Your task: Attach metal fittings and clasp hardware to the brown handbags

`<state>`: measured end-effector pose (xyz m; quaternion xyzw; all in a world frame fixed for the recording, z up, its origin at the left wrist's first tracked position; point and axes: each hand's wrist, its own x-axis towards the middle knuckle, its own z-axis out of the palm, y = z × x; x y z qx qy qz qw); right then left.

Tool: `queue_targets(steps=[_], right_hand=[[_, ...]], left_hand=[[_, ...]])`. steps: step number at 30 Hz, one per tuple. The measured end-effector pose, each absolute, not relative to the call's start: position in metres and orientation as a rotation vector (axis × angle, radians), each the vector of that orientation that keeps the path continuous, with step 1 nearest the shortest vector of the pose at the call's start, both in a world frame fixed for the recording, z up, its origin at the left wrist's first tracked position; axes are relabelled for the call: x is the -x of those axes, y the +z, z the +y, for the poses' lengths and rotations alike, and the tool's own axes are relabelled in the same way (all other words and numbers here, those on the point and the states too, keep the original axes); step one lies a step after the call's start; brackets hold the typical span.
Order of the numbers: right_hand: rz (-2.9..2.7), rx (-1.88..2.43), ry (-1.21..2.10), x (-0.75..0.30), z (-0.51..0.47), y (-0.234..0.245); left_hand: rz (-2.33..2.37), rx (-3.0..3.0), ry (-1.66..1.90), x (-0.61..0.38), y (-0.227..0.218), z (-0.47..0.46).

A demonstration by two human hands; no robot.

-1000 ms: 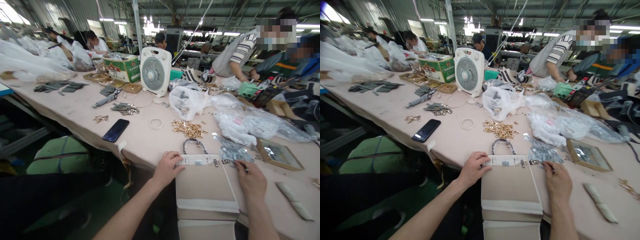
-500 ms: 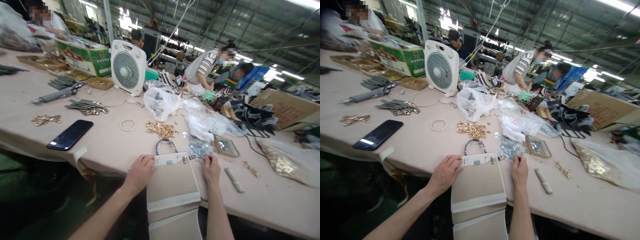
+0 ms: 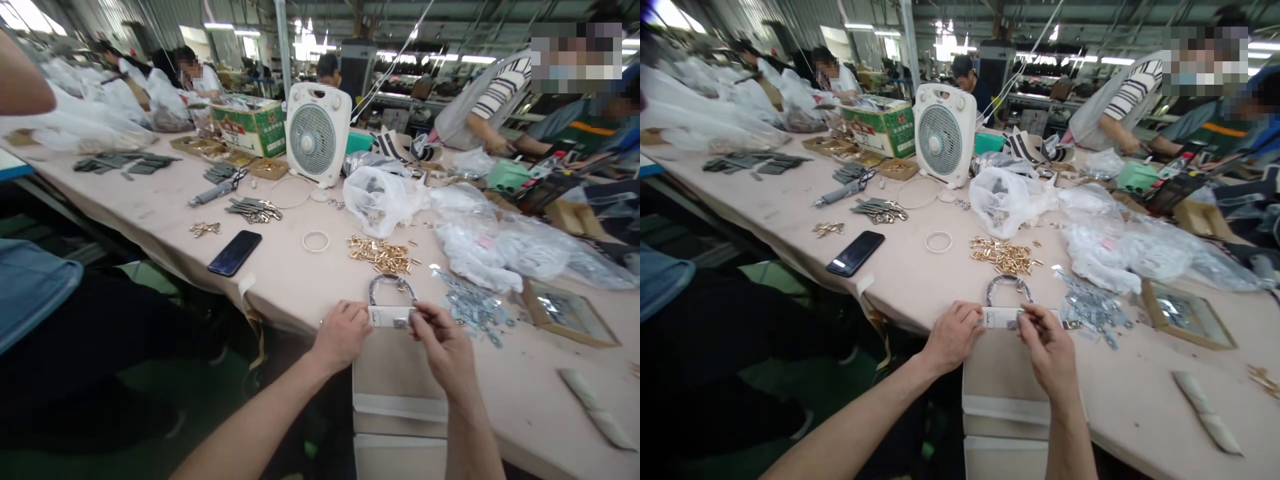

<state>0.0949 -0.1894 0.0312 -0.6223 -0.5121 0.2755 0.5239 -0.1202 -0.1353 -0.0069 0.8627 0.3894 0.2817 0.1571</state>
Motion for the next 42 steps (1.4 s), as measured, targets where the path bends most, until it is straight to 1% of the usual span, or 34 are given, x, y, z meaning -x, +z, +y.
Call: queue_targets(steps=[4, 12, 21, 32, 37, 42], right_hand=[[-1.348, 1.477, 0.858, -0.061, -0.177, 0.025], [-1.379, 1.514, 0.985, -0.066, -0.175, 0.012], [-1.573, 1.607, 0.766, -0.055, -0.167, 0.004], [-1.682, 1.717, 0.497, -0.04, -0.169, 0.008], [-1.678, 1.664, 0.409, -0.038, -0.168, 0.007], [-1.588, 1.558, 0.411, -0.039, -0.174, 0.002]], left_hand=[[1.107, -2.375, 0.806, 0.124, -0.007, -0.134], [1.021, -2.207, 0.897, 0.129, -0.014, -0.126], [1.018, -2.136, 0.954, 0.129, -0.016, -0.126], [1.062, -2.126, 0.968, 0.127, -0.012, -0.13], [1.064, -2.118, 0.967, 0.126, -0.014, -0.129], [1.065, -2.126, 0.951, 0.127, -0.013, -0.13]])
